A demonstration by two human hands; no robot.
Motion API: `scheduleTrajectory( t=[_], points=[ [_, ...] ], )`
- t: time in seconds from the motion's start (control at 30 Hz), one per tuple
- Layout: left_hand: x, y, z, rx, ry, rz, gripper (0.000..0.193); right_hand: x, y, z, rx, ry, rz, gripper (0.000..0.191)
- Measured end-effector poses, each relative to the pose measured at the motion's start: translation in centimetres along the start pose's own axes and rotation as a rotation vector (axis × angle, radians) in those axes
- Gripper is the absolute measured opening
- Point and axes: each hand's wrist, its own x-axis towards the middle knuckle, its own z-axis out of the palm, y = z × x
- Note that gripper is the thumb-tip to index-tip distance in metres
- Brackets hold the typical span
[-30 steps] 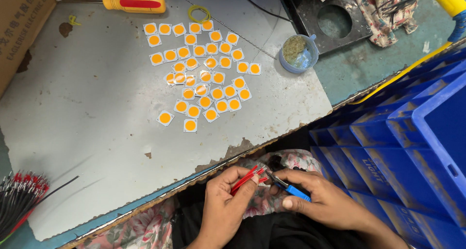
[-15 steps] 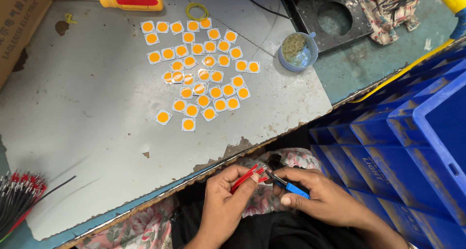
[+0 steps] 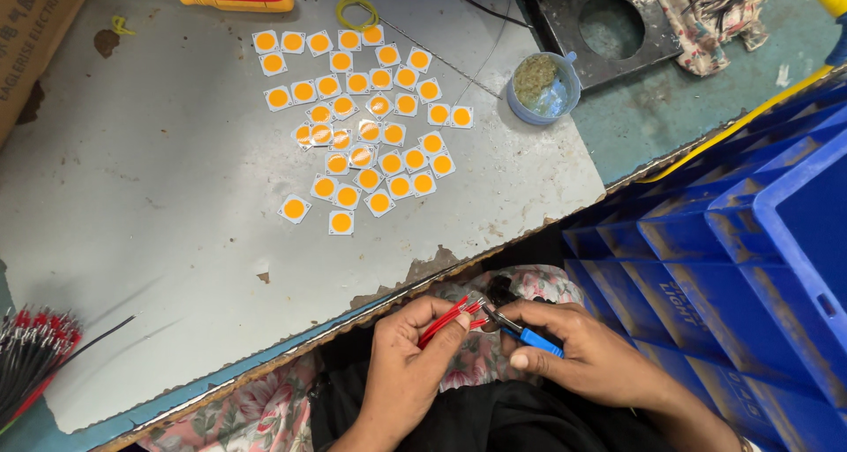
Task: The person solders red and black wires to small square LED modules on a workbench. They use a soldering iron and solder wire to attach wires to the LED contacts, then strip the ends of additional wires with wire cutters. The person handles multiple LED modules and wires throughout the clip.
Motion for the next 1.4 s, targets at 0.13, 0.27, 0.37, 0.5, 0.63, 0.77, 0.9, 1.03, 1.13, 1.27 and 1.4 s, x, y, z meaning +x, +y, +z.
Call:
scheduleTrajectory(
  t=[0.13,0.27,0.37,0.5,0.63,0.77,0.9,1.03,1.13,1.27,1.4],
  points=[
    [0.0,-0.2,-0.1,0.037,0.011,0.012,0.014,-0.1,-0.2,0.1,0.054,-0.002,0.031,0.046],
    [0.0,-0.3,-0.2,0.058,0.020,0.019,0.014,0.0,-0.2,0.1,0.083,-0.008,0.025,0.043],
    [0.0,-0.3,-0.1,0.031,0.015,0.000,0.013,-0.1,0.2,0.1,0.105,-0.004,-0.004,0.042],
    [0.0,-0.3,0.0,0.017,0.009,-0.014,0.012,-0.1,1.3,0.4,-0.056,0.042,-0.031,0.040],
    [-0.1,-0.1,0.0,0.084,0.001,0.028,0.010,-0.5,2.1,0.7,-0.008,0.037,0.108,0.042],
    [-0.1,0.1,0.0,0.206,0.008,0.080,0.009,-0.9,2.4,0.3,0.107,0.005,-0.016,0.053],
    [-0.1,0.4,0.1,0.315,0.021,0.131,0.011,-0.8,2.3,0.1,0.079,-0.019,-0.050,0.055],
    [-0.1,0.7,0.1,0.340,0.002,0.182,0.012,-0.6,2.3,0.1,0.157,-0.023,-0.005,0.057],
    [-0.2,0.8,0.2,0.361,0.012,0.178,0.012,-0.6,2.2,0.1,0.154,-0.015,-0.002,0.055],
    [-0.1,0.9,0.2,0.373,0.020,0.174,0.012,-0.5,1.9,0.1,0.210,-0.037,0.061,0.045],
    [-0.1,1.0,0.1,0.390,0.016,0.183,0.012,-0.4,1.6,0.1,0.204,-0.032,0.048,0.044]
  ],
)
